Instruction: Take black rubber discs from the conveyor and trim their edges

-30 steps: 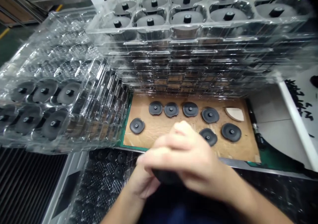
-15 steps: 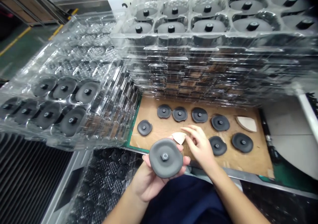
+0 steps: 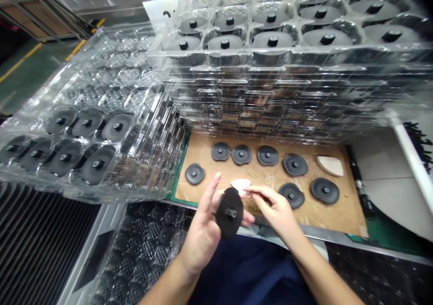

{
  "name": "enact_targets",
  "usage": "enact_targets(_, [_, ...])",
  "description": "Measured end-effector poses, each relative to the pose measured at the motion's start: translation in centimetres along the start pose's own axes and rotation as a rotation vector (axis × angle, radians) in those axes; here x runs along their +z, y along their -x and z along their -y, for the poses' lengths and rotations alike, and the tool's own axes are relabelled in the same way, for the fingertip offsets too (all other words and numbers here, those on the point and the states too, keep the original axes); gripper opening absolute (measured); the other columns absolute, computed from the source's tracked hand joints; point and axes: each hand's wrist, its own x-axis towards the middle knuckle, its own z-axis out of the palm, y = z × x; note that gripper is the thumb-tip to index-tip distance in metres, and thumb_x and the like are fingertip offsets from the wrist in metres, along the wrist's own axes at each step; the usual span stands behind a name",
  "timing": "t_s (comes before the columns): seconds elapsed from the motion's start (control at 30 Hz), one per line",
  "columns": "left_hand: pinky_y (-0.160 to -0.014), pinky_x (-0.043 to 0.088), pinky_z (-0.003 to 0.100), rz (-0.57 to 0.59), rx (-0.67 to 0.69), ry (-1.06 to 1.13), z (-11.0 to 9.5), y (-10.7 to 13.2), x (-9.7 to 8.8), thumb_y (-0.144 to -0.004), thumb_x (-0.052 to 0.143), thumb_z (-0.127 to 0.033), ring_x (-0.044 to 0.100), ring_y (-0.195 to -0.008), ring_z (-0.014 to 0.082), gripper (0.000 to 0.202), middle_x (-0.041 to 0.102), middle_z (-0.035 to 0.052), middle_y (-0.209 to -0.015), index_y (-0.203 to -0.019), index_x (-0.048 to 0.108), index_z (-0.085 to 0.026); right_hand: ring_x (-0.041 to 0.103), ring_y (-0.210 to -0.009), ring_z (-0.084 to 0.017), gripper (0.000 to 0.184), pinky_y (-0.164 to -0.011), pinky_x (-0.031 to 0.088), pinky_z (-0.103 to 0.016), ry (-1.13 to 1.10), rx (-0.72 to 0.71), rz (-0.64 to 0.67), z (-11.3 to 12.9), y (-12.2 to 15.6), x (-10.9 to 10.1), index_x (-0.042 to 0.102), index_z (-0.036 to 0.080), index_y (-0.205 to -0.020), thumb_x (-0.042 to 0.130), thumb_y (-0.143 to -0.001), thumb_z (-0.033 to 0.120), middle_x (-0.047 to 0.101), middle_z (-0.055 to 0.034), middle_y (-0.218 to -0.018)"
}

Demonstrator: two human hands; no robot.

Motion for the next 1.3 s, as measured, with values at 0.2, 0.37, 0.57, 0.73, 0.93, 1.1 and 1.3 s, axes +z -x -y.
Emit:
enact_targets(0.2, [-0.105,0.036,0.042,0.092,0.395,-0.730,-0.1,-0.1,0.0,-0.058,0.072,0.008,0.055,-0.116,0.0246,0.111,0.060,0.0065,-0.122,-0.143,0.015,-0.037,0.065,-0.088,-0.019,0.017,-0.078,0.051,-0.032,-0.064,-0.012,-0.030,1.3,0.7,-1.1,0.071,0.020,-0.087,0.055,-0.083,0.022,0.070,-0.0056,-0.089])
enact_targets(0.37, [-0.096,0.045,0.041,0.186,0.577,-0.936,0.3,-0.5,-0.6,-0.063,0.077,-0.007,0.058,-0.110,0.0235,0.114,0.059,0.0069,-0.119,-0.144,0.002,-0.037,0.060,-0.081,-0.015,0.013,-0.068,0.050,-0.024,-0.174,-0.046,-0.112,3.0,2.6,-2.4,0.067,0.025,-0.094,0.058,-0.085,0.027,0.065,-0.0027,-0.089])
enact_targets(0.57, [-0.093,0.047,0.037,0.184,0.435,-0.961,0.5,-0.2,-1.2,-0.070,0.071,-0.043,0.060,-0.102,0.0221,0.106,0.061,0.0081,-0.109,-0.146,-0.001,-0.023,0.061,-0.072,-0.013,0.012,-0.066,0.048,-0.023,-0.289,0.074,0.225,6.3,3.5,-3.6,0.071,0.027,-0.090,0.067,-0.079,0.026,0.069,-0.0004,-0.083])
enact_targets(0.73, [-0.097,0.041,0.039,0.258,0.175,-0.817,0.1,0.3,-0.7,-0.070,0.063,-0.059,0.060,-0.101,0.0236,0.098,0.061,0.0076,-0.110,-0.145,0.009,-0.026,0.063,-0.069,-0.011,0.014,-0.066,0.048,-0.021,-0.536,0.218,0.406,7.4,2.9,-3.9,0.073,0.024,-0.086,0.075,-0.072,0.023,0.070,0.0015,-0.076])
enact_targets(0.93, [-0.100,0.038,0.040,0.337,-0.058,-0.657,-0.1,0.7,-0.3,-0.063,0.067,-0.061,0.060,-0.103,0.0248,0.103,0.066,0.0045,-0.101,-0.144,0.014,-0.028,0.063,-0.066,-0.007,0.004,-0.066,0.048,-0.018,-0.737,0.267,0.529,7.5,3.3,-4.0,0.073,0.021,-0.071,0.074,-0.071,0.016,0.070,0.0025,-0.070])
enact_targets(1.1, [-0.101,0.038,0.037,0.298,0.077,-0.755,0.5,1.4,-0.3,-0.064,0.070,-0.054,0.058,-0.103,0.0221,0.091,0.063,0.0057,-0.114,-0.139,0.026,-0.028,0.063,-0.066,-0.007,0.006,-0.065,0.049,-0.016,-0.686,0.247,0.346,7.1,5.2,-3.9,0.072,0.020,-0.068,0.076,-0.068,0.016,0.070,0.0023,-0.069])
enact_targets(1.3, [-0.103,0.037,0.038,0.253,0.127,-0.764,1.4,1.9,0.0,-0.066,0.074,-0.044,0.057,-0.111,0.0224,0.099,0.062,0.0046,-0.118,-0.142,0.013,-0.035,0.062,-0.063,-0.012,0.012,-0.056,0.049,-0.021,-0.233,-0.077,-0.020,5.5,8.8,-4.8,0.072,0.020,-0.085,0.068,-0.079,0.029,0.069,-0.0027,-0.072])
